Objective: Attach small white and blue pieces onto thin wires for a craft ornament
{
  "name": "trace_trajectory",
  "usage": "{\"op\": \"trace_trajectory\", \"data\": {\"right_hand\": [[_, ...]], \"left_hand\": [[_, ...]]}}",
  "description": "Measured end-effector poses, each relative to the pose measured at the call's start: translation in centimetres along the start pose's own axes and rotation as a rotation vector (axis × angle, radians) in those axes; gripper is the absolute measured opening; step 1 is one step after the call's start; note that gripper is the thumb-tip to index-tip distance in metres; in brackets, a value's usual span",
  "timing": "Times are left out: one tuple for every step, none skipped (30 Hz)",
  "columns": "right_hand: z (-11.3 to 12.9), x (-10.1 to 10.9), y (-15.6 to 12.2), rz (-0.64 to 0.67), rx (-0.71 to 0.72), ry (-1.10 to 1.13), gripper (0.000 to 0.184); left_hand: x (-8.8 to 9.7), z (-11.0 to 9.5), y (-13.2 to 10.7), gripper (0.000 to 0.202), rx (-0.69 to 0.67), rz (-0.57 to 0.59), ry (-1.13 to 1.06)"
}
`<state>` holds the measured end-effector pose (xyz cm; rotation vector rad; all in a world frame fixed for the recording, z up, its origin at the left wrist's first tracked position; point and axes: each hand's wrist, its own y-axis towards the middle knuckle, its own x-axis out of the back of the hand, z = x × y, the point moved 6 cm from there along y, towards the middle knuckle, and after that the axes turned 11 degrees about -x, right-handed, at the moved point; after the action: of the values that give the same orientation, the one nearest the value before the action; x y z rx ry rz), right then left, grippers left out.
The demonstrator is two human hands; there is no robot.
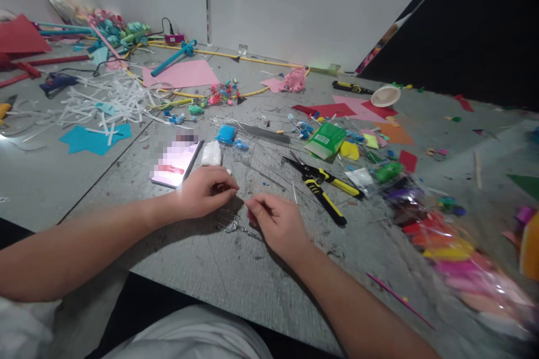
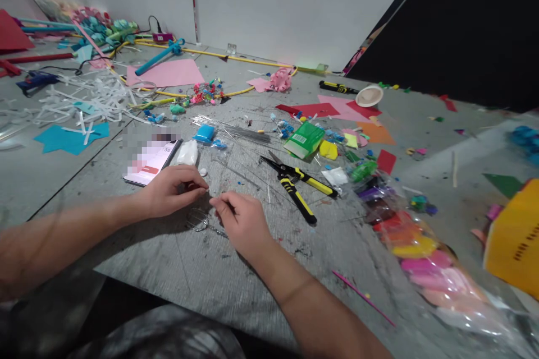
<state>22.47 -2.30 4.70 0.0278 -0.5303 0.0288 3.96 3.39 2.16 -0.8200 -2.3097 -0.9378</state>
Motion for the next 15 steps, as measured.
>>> {"op": "trace_trajectory", "data": {"right_hand": [[0.0, -0.1, -0.1, 0.006, 0.008, 0.001, 0.033], [-0.1, -0.2, -0.1, 0.014, 0.004, 0.027, 0.031], [-0.2, -0.2, -0.1, 0.019, -0.009, 0.069, 0.028], [-0.4, -0.3, -0.1, 0.019, -0.026, 0.112, 0.025], [-0.5, -0.3, -0.1, 0.009, -0.041, 0.143, 0.022], [-0.6, -0.2, -0.1, -0.005, -0.050, 0.151, 0.021], [-0.5, -0.1, -0.2, -0.022, -0.048, 0.133, 0.021], [-0.3, 0.0, -0.2, -0.037, -0.036, 0.096, 0.022], [0.0, 0.1, -0.2, -0.049, -0.012, 0.051, 0.024], [0.3, 0.2, -0.3, -0.054, 0.018, 0.008, 0.026], [0.7, 0.3, -0.4, -0.053, 0.049, -0.023, 0.026], [0.9, 0.3, -0.4, -0.048, 0.074, -0.030, 0.025], [1.0, 0.3, -0.5, -0.043, 0.088, -0.017, 0.023], [1.0, 0.3, -0.5, -0.039, 0.093, 0.012, 0.021], [1.0, 0.2, -0.5, -0.036, 0.095, 0.042, 0.020]], "left_hand": [[0.0, 0.0, 0.0, 0.015, 0.002, -0.001, -0.005], [0.0, 0.0, 0.0, 0.015, 0.005, -0.003, -0.009], [0.0, -0.1, -0.1, 0.015, 0.007, -0.003, -0.011], [0.0, -0.1, -0.1, 0.015, 0.010, -0.002, -0.012], [0.0, -0.1, -0.1, 0.015, 0.010, 0.001, -0.012], [0.0, -0.2, -0.1, 0.014, 0.008, 0.005, -0.012], [0.0, -0.3, -0.1, 0.014, 0.004, 0.008, -0.012], [0.1, -0.3, -0.1, 0.014, -0.001, 0.013, -0.013], [0.1, -0.4, -0.1, 0.014, -0.006, 0.016, -0.013], [0.1, -0.4, -0.2, 0.014, -0.011, 0.017, -0.012], [0.1, -0.4, -0.2, 0.015, -0.012, 0.023, -0.011], [0.0, -0.4, -0.2, 0.015, -0.010, 0.032, -0.009], [0.0, -0.3, -0.2, 0.015, -0.006, 0.039, -0.008], [-0.1, -0.3, -0.2, 0.015, 0.001, 0.044, -0.005], [-0.1, -0.2, -0.2, 0.015, 0.008, 0.048, -0.004]]}}
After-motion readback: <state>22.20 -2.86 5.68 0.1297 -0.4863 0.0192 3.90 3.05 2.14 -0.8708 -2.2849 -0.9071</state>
